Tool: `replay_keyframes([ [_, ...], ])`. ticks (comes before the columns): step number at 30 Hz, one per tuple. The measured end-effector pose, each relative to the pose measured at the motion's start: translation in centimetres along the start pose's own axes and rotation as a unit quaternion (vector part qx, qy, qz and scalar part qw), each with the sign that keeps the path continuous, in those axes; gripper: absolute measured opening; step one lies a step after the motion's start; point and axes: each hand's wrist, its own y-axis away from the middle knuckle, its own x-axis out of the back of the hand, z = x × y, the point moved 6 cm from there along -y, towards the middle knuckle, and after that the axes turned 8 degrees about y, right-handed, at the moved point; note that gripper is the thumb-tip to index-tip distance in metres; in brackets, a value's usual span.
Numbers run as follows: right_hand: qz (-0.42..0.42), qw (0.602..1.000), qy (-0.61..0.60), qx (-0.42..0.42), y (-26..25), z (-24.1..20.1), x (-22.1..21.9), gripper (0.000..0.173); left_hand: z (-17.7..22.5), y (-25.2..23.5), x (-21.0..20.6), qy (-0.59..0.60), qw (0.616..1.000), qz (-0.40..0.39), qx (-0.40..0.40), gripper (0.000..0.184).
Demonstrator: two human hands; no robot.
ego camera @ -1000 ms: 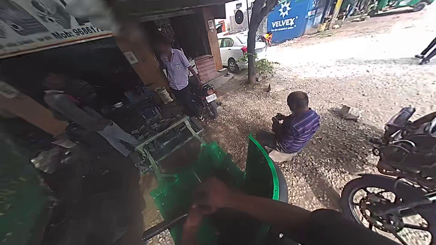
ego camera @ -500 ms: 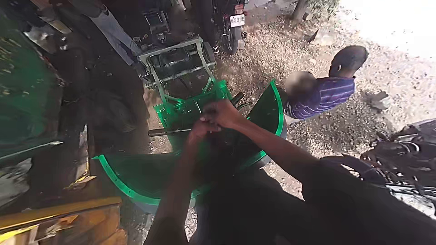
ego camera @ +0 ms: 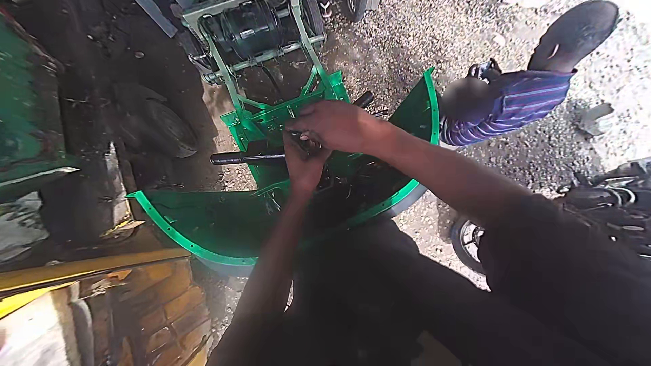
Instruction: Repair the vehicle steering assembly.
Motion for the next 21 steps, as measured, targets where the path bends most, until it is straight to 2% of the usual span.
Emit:
replay_keyframes([
  [3,0.016,0.997,0.064,0.033,-0.2,-0.8,0.5,0.030,-0.2,-0.5,0.5,-0.004,0.996,0.065,-0.057,0.057],
  [5,0.022,0.995,0.091,0.042,-0.3,-1.1,0.5,0.027,-0.7,-0.9,0.8,-0.013,0.998,0.060,-0.022,0.047],
  [6,0.014,0.994,0.102,0.041,-0.3,-1.2,0.5,0.027,-1.0,-1.1,0.9,-0.002,1.000,0.023,0.018,0.041],
  [8,-0.002,0.992,0.120,0.028,-0.5,-1.2,0.6,0.034,-0.8,-1.8,0.2,0.082,0.984,-0.126,0.096,0.033],
  [10,0.003,0.993,0.117,0.022,-0.7,-1.4,0.7,0.033,0.3,-2.3,-1.4,0.156,0.930,-0.301,0.145,0.024],
  [11,0.011,0.994,0.109,0.017,-0.8,-1.5,0.8,0.030,0.9,-2.6,-1.9,0.171,0.909,-0.346,0.156,0.021],
  [12,0.021,0.996,0.091,0.013,-0.9,-1.4,1.0,0.027,1.1,-2.9,-2.2,0.169,0.907,-0.349,0.165,0.023],
  [14,0.018,0.998,0.063,0.001,-0.9,-0.9,1.5,0.021,0.9,-3.3,-1.7,0.106,0.953,-0.225,0.172,0.030],
  [16,0.007,0.999,0.040,-0.006,-0.6,-0.2,1.5,0.020,0.3,-2.3,-0.9,-0.008,0.988,-0.083,0.128,0.032],
  [18,-0.001,1.000,0.018,-0.002,-0.7,0.4,1.3,0.025,-0.2,-0.6,-0.5,-0.082,0.995,0.020,0.058,0.050],
  [20,0.002,1.000,0.007,0.015,-1.0,0.0,1.0,0.026,-0.8,1.0,-0.6,-0.135,0.988,0.069,0.036,0.080],
  [21,0.011,0.999,0.015,0.026,-1.1,0.0,1.0,0.025,-1.1,1.1,-1.2,-0.136,0.987,0.078,0.026,0.087],
])
